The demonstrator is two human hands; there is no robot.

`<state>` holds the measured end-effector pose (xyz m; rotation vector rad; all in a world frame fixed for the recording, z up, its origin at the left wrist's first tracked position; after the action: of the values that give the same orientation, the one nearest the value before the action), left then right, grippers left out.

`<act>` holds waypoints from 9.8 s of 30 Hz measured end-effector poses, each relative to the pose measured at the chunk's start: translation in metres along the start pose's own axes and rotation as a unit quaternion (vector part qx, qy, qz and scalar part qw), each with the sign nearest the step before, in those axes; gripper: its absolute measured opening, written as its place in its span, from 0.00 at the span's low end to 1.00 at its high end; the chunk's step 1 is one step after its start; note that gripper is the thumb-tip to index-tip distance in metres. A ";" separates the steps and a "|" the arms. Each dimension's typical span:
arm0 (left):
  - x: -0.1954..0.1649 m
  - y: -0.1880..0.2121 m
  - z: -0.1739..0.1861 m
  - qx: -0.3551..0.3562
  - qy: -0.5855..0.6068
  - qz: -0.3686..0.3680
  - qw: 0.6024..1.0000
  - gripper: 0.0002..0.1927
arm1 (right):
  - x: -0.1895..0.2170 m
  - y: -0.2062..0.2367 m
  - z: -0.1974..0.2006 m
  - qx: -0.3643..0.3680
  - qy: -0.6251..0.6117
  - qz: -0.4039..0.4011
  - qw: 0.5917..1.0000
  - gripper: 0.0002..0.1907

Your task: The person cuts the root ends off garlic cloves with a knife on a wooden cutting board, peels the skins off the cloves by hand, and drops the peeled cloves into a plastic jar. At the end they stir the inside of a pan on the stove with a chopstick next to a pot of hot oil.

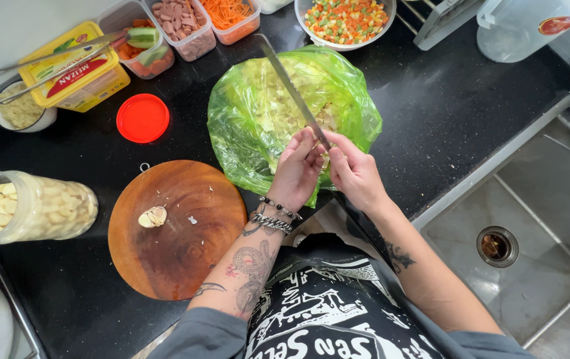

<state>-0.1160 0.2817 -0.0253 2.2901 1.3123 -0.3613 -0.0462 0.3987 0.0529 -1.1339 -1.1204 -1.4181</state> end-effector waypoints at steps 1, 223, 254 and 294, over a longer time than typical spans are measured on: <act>0.000 0.000 0.000 -0.003 -0.002 0.003 1.000 0.12 | -0.001 0.000 -0.001 -0.002 -0.006 0.001 1.000 0.23; -0.216 0.276 0.110 -0.035 -0.065 -0.179 0.981 0.11 | 0.114 0.113 -0.307 0.021 0.063 0.121 0.990 0.17; -0.229 0.281 0.097 0.029 -0.191 -0.298 0.935 0.13 | 0.117 0.106 -0.298 0.018 0.039 0.217 0.975 0.21; -0.220 0.238 0.062 -0.056 -0.284 -0.346 0.892 0.14 | 0.122 0.051 -0.253 0.101 0.157 0.334 0.924 0.21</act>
<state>-0.0220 -0.0149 0.0842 1.3717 1.7029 -1.0617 -0.0325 0.1278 0.1412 -0.9652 -0.5494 -0.8786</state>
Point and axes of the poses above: each hand's wrist, its own y-axis away from the middle knuckle, its own z-axis out of the back of the hand, x = y × z, the point moved 3 cm from there along -y, towards the middle knuckle, and after that the axes turned 6 degrees about -z, right-handed, at the moved point
